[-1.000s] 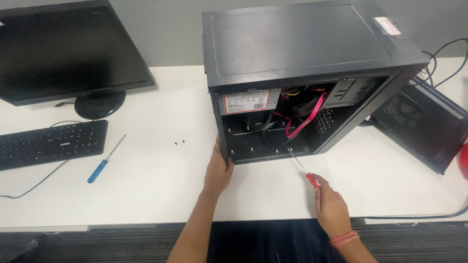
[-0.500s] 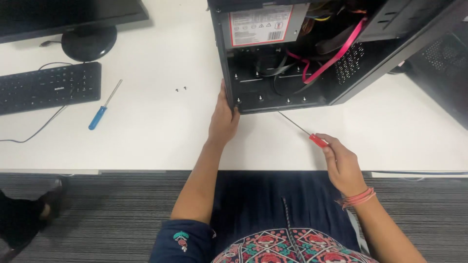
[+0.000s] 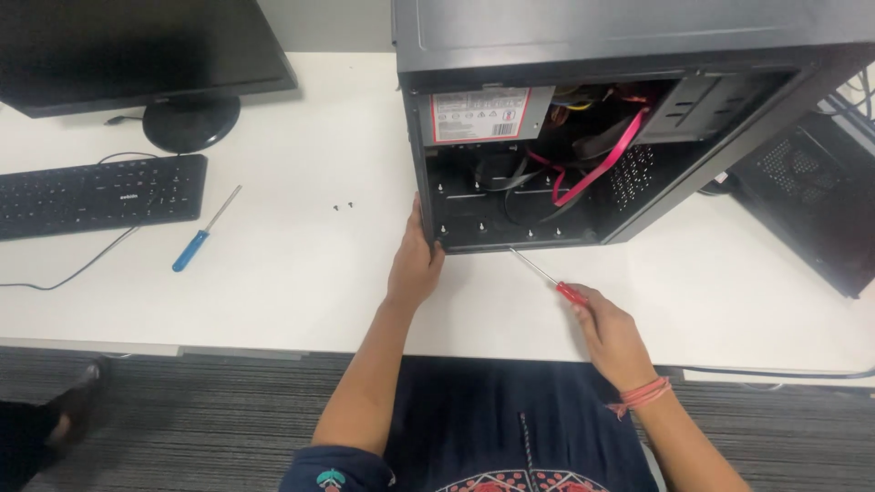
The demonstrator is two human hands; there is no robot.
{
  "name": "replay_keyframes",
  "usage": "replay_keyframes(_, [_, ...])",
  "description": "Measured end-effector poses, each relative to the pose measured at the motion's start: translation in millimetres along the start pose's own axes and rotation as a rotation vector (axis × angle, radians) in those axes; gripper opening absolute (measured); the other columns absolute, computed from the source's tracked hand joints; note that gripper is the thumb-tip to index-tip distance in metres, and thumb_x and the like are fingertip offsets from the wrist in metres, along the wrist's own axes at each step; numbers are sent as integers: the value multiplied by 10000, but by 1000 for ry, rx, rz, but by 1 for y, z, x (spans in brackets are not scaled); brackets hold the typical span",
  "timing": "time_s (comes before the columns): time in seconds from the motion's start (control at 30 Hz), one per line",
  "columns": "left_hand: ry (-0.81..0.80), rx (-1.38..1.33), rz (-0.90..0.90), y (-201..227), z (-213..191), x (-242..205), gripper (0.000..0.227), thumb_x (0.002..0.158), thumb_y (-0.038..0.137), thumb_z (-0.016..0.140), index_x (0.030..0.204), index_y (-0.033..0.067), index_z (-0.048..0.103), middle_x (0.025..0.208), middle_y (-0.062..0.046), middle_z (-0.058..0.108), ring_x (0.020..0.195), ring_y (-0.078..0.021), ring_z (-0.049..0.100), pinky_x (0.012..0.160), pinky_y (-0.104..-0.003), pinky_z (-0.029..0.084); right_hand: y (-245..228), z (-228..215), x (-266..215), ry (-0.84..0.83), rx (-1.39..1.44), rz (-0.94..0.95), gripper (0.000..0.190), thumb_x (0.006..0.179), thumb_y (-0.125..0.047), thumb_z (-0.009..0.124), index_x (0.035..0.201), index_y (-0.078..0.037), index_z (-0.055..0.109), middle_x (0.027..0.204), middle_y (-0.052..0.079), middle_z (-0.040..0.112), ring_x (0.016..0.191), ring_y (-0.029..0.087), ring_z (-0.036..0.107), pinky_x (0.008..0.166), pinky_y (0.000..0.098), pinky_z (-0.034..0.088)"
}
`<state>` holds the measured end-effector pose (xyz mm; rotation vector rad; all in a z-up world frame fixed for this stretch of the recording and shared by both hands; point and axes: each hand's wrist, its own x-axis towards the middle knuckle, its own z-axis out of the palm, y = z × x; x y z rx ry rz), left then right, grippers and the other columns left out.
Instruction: The recorder uses a leaf blower to clean dust out of an open computer tower and then inspects internal cables and components.
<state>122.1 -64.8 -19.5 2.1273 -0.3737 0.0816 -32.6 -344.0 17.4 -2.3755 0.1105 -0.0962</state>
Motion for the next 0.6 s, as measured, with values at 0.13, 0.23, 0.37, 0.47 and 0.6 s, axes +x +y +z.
replay_keyframes(0.13, [-13, -9, -26, 1, -2, -5, 844, 891, -47, 540, 1604, -33, 88, 1627, -263, 309, 1431, -406, 438, 1158, -429, 406, -20, 5, 6, -27, -38, 49, 368, 1001, -229, 523, 1304, -51, 634, 1091, 233, 726, 993, 406, 700, 868, 448, 541])
replay_keyframes(0.23, [-27, -1, -46, 7, -5, -3, 833, 891, -30, 544, 1594, -32, 97, 1640, -244, 291, 1431, -395, 429, 1148, -424, 410, -26, 11, 14, -42, 20, -41, 363, 998, -218, 526, 1299, -43, 630, 1077, 234, 730, 981, 408, 700, 848, 454, 543])
replay_keyframes(0.37, [-30, 2, -59, 4, -5, -3, 830, 890, -17, 547, 1593, -29, 106, 1639, -235, 290, 1437, -394, 417, 1145, -427, 409, -41, 14, 35, -62, -39, 10, 362, 993, -231, 530, 1297, -72, 643, 1022, 221, 741, 935, 403, 707, 816, 469, 541])
replay_keyframes(0.47, [-24, -7, -36, 1, -3, -5, 828, 892, -15, 546, 1598, -31, 115, 1635, -238, 298, 1454, -399, 407, 1159, -434, 401, -47, 12, 48, -56, -53, -60, 356, 981, -227, 551, 1278, -56, 649, 1055, 219, 733, 908, 414, 709, 801, 468, 554])
replay_keyframes(0.6, [-34, -1, -57, 5, -4, -3, 821, 893, -9, 549, 1591, -32, 118, 1639, -237, 286, 1446, -404, 406, 1157, -436, 397, -25, 0, 43, -6, -8, -156, 339, 982, -206, 561, 1267, -52, 663, 1090, 193, 741, 942, 387, 702, 823, 453, 548])
